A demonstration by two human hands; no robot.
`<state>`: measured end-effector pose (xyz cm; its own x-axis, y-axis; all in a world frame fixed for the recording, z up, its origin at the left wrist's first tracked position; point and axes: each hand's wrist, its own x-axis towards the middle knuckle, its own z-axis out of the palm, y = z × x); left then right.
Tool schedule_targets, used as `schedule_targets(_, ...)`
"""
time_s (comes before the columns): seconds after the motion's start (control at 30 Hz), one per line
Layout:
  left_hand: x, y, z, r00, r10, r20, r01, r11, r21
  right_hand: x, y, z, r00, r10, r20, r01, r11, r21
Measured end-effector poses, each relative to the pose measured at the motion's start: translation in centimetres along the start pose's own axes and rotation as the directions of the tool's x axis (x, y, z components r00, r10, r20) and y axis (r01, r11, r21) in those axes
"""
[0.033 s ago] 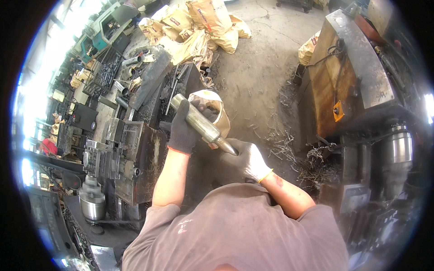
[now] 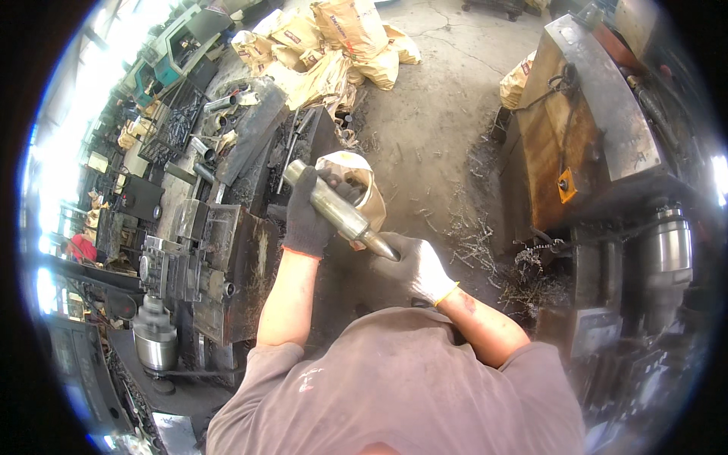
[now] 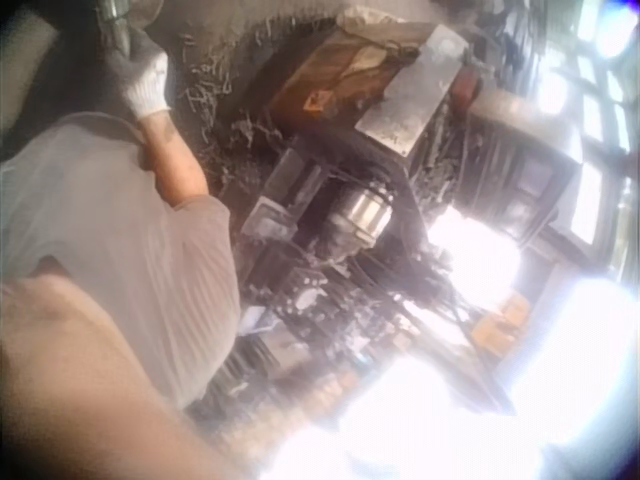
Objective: The person operates a metal turning machine in a workshop, repeatedly loading cylindrical metal tubes into the chuck, securing them, and removing processed pieces. The person also handles paper sacks and a bucket, moving them around the workspace.
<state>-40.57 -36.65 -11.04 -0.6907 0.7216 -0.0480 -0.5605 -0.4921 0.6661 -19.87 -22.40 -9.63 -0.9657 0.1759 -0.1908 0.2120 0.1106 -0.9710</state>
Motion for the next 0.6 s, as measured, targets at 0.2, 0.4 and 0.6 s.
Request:
schedule_targets(0.2,0.4,6.7,0.7,0.788,0.577,-0.216,-0.224,0.595,0.772,-2.0,1.8,-2.4,0.986,-0.137,-0.091,0.087,0.902,-0.423)
schedule_targets(0.4,-2.1,5.5,0.4,0.837,0.049,0.545,-0.38,-0.663,0.645,-0.3,2.6,-3.0,0.845,-0.532,-0.056,0.302,0.561,-0.77)
schedule_targets(0.6,-3.3,3.1,1.1,0.842,-0.175,0.511,-0.463,-0.721,0.516,0.8,3.3,-2.7,0.875,-0.478,0.079,0.335,0.478,-0.812)
